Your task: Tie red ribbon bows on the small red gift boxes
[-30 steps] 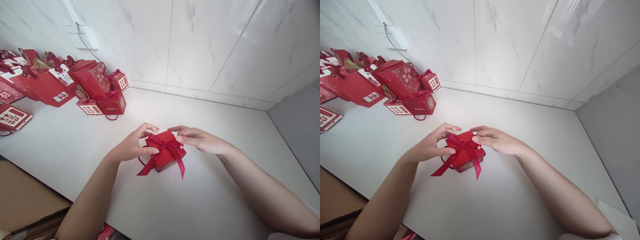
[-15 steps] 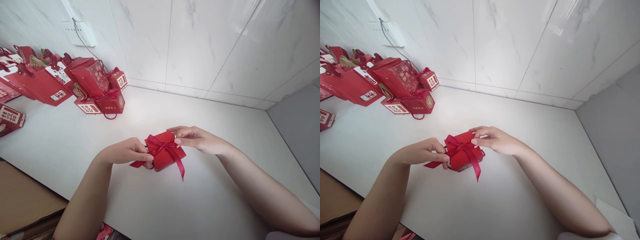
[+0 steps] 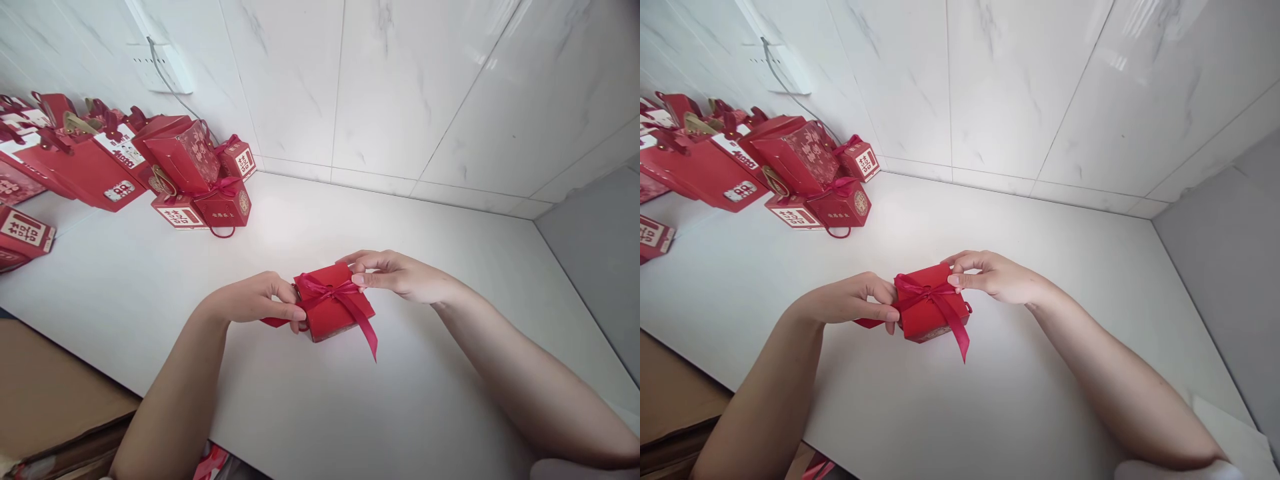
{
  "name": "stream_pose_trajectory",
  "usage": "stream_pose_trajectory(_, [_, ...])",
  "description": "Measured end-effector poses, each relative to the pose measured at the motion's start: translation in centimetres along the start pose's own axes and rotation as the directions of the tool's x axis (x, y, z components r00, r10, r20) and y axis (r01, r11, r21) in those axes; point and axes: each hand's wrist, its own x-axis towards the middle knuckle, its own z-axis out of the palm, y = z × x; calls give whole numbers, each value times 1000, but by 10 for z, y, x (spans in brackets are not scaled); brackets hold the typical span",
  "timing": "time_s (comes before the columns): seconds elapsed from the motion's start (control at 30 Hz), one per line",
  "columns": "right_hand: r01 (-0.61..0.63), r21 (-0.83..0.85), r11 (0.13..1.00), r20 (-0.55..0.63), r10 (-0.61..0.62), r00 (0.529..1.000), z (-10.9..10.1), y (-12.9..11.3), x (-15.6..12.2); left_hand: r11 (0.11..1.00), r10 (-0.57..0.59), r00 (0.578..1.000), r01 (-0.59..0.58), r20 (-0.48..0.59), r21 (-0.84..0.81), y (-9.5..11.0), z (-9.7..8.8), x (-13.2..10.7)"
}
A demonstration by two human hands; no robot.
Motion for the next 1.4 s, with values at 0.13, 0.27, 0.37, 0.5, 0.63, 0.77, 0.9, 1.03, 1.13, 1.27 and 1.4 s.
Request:
stream_pose_trajectory(0.13, [30,21,999,7,-31,1000,1,2,1,1000,-14,1000,14,-10,26,0,1,0])
stream_pose_trajectory(0.27, [98,65,993,-42,-95,995,-3,-1,-2,990,-47,997,54,-57,128,1,-7,-17])
stream_pose_trajectory(0.37, [87,67,994,-161,-75,984,-8,-7,-6,964,-115,952,176,-284,201,0,-15,-33])
stream_pose_trajectory(0.5, [36,66,997,-214,-21,977,-11,-11,-10,939,-95,756,285,-647,194,1,-14,-35])
stream_pose_trajectory(0.63, [-89,-104,991,-347,48,937,-15,-10,-14,939,-28,697,264,-716,221,8,4,-16])
stream_pose_trajectory(0.77, [-318,-281,906,-421,181,889,-22,-15,-23,942,-117,867,252,-484,224,10,21,-6])
stream_pose_trajectory(0.9, [-328,-388,861,-376,177,910,-23,-23,-33,945,-212,947,262,-242,198,1,20,-6])
stream_pose_trajectory(1.03, [-362,-528,768,-360,184,915,-25,-17,-40,943,-238,938,285,-253,170,-13,6,-7])
stream_pose_trajectory(1.13, [-300,-635,712,-307,124,944,-30,-5,-44,953,-163,920,240,-355,186,-22,2,-6])
stream_pose_trajectory(1.27, [-95,-728,679,-194,-71,979,-23,1,-43,954,-52,866,191,-498,232,-32,8,1])
stream_pose_trajectory(1.4, [-17,-711,703,-182,-160,970,2,-8,-37,948,47,754,173,-655,268,-33,10,9])
